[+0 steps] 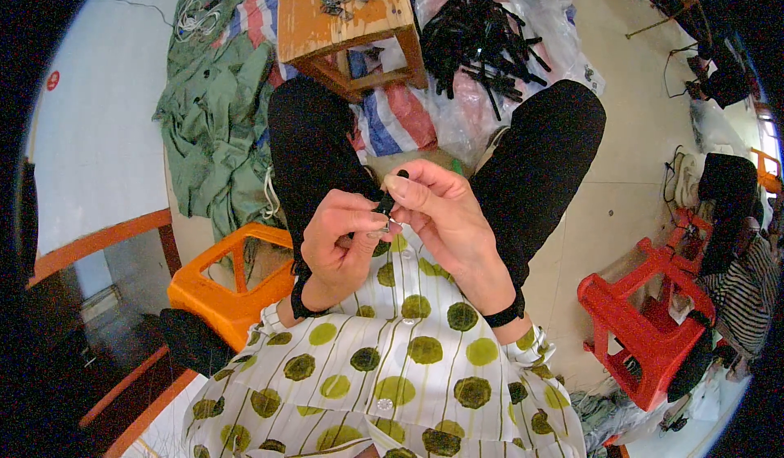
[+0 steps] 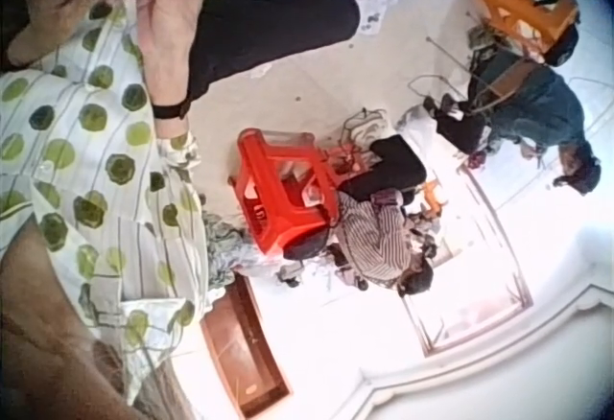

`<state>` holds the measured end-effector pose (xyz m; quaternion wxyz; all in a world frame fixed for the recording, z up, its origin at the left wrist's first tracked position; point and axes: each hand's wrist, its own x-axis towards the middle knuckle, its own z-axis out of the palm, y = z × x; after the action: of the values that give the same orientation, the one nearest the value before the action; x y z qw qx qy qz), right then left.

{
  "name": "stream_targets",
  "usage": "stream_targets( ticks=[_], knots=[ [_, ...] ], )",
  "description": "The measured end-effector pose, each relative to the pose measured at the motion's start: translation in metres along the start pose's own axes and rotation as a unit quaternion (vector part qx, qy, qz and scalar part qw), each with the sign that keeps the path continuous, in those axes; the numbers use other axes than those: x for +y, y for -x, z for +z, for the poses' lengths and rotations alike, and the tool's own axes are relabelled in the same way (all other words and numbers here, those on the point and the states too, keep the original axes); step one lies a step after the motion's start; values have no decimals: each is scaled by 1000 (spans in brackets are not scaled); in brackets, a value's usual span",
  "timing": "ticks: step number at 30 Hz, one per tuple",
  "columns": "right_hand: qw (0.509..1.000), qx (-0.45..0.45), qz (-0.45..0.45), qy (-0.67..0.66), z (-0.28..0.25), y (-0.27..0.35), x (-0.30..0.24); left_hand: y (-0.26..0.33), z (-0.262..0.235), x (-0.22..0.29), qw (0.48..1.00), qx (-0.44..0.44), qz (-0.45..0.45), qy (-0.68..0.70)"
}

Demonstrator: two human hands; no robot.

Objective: Assembling small black plastic components by hand.

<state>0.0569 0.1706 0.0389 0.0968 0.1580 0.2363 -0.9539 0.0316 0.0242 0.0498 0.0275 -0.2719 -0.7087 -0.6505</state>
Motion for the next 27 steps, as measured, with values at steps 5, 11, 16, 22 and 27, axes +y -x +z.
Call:
stream_targets(
  ticks=[5,11,16,22,27],
  knots=[
    [996,-52,57,-54,-2,0,-4,-5,0,-2,992,-17,108,-66],
    [1000,-21,-6,0,5,4,-4,-5,0,-5,990,-1,131,-58],
    [998,-11,-49,29,11,5,-2,-3,-1,-6,992,-1,107,-71],
    [983,21,-114,140,15,8,-3,-10,-1,2,992,-5,103,-79],
    [945,74,-143,286,23,13,-8,-7,-3,-1,991,-5,96,-95]
  ],
)
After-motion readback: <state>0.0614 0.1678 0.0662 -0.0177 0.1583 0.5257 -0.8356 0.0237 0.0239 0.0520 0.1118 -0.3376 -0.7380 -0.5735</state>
